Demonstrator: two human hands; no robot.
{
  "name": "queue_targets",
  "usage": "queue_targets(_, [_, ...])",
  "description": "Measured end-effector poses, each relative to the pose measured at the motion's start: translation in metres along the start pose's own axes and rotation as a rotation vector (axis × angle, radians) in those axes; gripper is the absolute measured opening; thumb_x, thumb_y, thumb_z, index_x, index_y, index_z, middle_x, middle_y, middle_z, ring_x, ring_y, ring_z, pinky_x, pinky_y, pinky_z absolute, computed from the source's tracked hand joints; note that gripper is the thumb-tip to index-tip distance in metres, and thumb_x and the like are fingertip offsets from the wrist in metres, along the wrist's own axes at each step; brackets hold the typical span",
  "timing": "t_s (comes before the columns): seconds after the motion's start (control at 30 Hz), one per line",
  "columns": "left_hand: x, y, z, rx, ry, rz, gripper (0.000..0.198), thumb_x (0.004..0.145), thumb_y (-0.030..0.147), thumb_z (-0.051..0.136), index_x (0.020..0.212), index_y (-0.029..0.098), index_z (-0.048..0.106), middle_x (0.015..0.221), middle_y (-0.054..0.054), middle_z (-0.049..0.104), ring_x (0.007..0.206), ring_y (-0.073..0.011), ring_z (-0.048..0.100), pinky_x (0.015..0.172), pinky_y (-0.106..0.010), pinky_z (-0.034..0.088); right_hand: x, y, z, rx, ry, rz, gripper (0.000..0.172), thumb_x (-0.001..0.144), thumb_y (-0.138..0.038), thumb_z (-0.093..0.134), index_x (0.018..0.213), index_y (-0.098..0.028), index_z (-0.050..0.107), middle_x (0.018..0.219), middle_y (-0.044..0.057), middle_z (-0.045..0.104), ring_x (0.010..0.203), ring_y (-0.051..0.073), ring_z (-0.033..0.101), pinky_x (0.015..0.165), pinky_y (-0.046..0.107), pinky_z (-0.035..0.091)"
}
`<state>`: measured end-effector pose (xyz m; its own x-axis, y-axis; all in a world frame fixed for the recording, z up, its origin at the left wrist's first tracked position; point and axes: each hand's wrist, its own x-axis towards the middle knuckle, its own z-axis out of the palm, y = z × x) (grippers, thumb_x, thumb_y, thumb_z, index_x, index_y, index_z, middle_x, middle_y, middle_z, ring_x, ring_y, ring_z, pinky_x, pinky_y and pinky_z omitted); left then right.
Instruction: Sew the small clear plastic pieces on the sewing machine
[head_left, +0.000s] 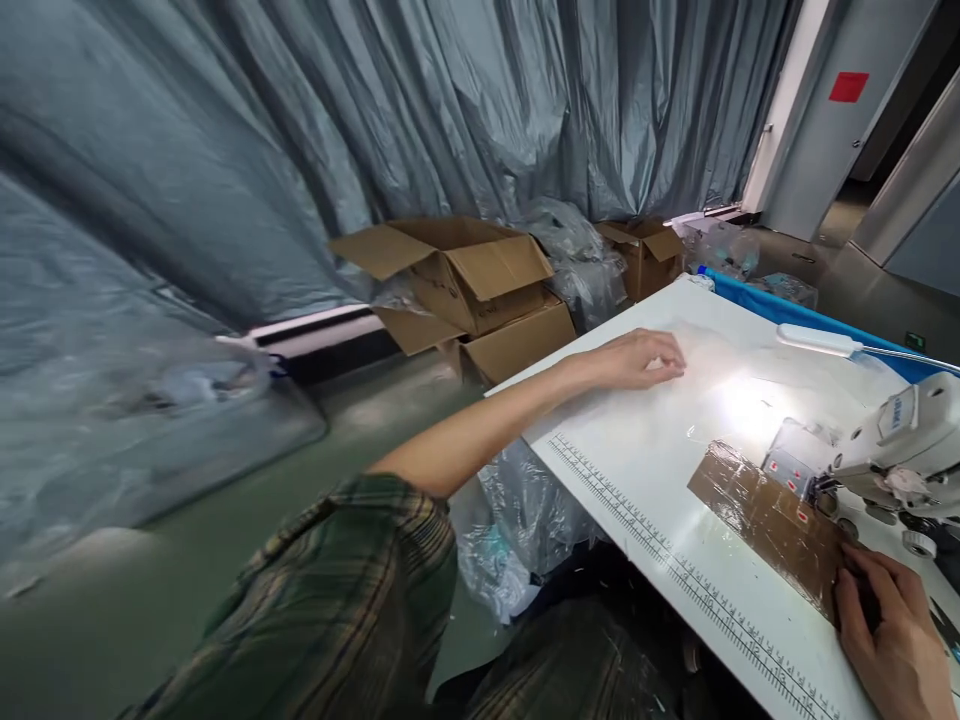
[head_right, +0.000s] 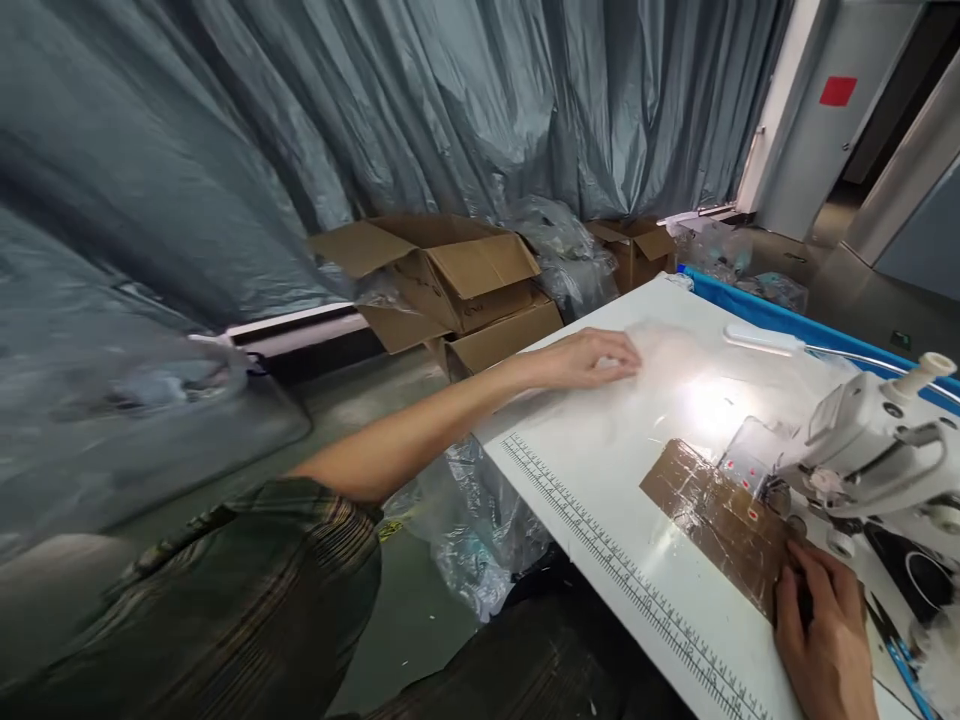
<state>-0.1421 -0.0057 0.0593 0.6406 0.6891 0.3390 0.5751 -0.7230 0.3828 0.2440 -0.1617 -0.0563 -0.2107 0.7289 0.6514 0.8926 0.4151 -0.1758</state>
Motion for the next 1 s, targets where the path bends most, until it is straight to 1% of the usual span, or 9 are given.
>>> queue_targets(0.13, [-0.05,0.016,0.011,-0.036,-0.168,-0.087,0.022,0.094,0.034,0.059,0.091,0.016,0.071,0.09,-0.004,0.069,0.078,-0.0132,0.064,0.075,-0.023,0.045,0.004,-0.003,-0.004,-0.038,0.006,-0.045,0.044,0.099,-0.048,0.038,0.101,-0.014,0.066,0.096,0.014,0.064,0.086,0.026,0.063,0.076,0.041,0.053])
queue_targets(0.27, [-0.071,0.021,0.038,-0.025,-0.185,-0.169,0.018,0.092,0.033,0.063,0.091,0.016,0.07,0.092,-0.004,0.066,0.081,-0.0141,0.061,0.073,-0.023,0.044,0.006,-0.005,-0.005,-0.061,-0.005,-0.048,0.044,0.099,-0.047,0.038,0.101,-0.014,0.067,0.095,0.013,0.065,0.085,0.025,0.064,0.073,0.04,0.053])
queue_targets(0.37, [-0.069,0.019,0.043,-0.099,-0.131,-0.194,0.02,0.096,0.027,0.055,0.09,0.016,0.07,0.093,-0.005,0.066,0.083,-0.0142,0.062,0.075,-0.023,0.044,0.005,-0.004,-0.005,-0.063,-0.001,-0.028,0.045,0.099,-0.048,0.037,0.1,-0.015,0.067,0.096,0.013,0.066,0.087,0.026,0.064,0.074,0.041,0.054])
queue_targets(0.5, [-0.053,0.019,0.034,-0.2,-0.005,-0.245,0.018,0.094,0.026,0.056,0.088,0.016,0.07,0.093,-0.004,0.067,0.081,-0.0129,0.062,0.075,-0.023,0.045,0.003,-0.002,-0.005,-0.044,-0.002,0.01,0.045,0.098,-0.049,0.038,0.1,-0.016,0.068,0.096,0.013,0.066,0.089,0.026,0.065,0.078,0.041,0.055])
queue_targets(0.63, [-0.03,0.038,0.043,-0.237,0.126,-0.31,0.016,0.095,0.024,0.055,0.087,0.015,0.066,0.09,-0.002,0.068,0.079,-0.0123,0.061,0.072,-0.023,0.046,0.003,-0.003,-0.003,-0.037,0.004,-0.001,0.044,0.098,-0.049,0.039,0.1,-0.015,0.068,0.095,0.013,0.066,0.087,0.025,0.065,0.079,0.041,0.055])
queue_targets(0.73, [-0.015,0.068,0.074,-0.264,0.005,-0.171,0.02,0.1,0.026,0.05,0.094,0.014,0.065,0.09,-0.004,0.07,0.08,-0.0136,0.063,0.071,-0.024,0.048,0.004,-0.005,-0.002,-0.032,0.009,-0.006,0.042,0.098,-0.048,0.041,0.101,-0.015,0.067,0.096,0.013,0.065,0.088,0.025,0.064,0.079,0.04,0.054])
queue_targets(0.83, [-0.009,0.101,0.113,-0.212,-0.171,0.165,0.023,0.102,0.026,0.048,0.093,0.013,0.065,0.102,-0.009,0.071,0.088,-0.0166,0.065,0.074,-0.028,0.051,0.004,-0.006,-0.003,0.002,0.006,0.021,0.037,0.097,-0.043,0.043,0.103,-0.015,0.067,0.097,0.013,0.064,0.09,0.024,0.063,0.081,0.04,0.054])
queue_targets(0.93, [-0.012,0.121,0.137,-0.126,-0.2,0.443,0.022,0.097,0.032,0.058,0.09,0.013,0.066,0.118,-0.013,0.068,0.098,-0.0215,0.064,0.086,-0.035,0.051,0.003,-0.008,-0.004,0.045,-0.016,0.092,0.031,0.096,-0.038,0.046,0.106,-0.017,0.067,0.099,0.013,0.064,0.094,0.024,0.062,0.083,0.041,0.054])
queue_targets(1.0, [-0.012,0.12,0.139,-0.125,-0.185,0.505,0.023,0.097,0.035,0.059,0.094,0.014,0.066,0.124,-0.013,0.066,0.103,-0.0226,0.063,0.09,-0.038,0.05,0.003,-0.011,-0.005,0.062,-0.046,0.15,0.029,0.094,-0.036,0.047,0.107,-0.018,0.066,0.101,0.012,0.064,0.095,0.024,0.061,0.084,0.042,0.054])
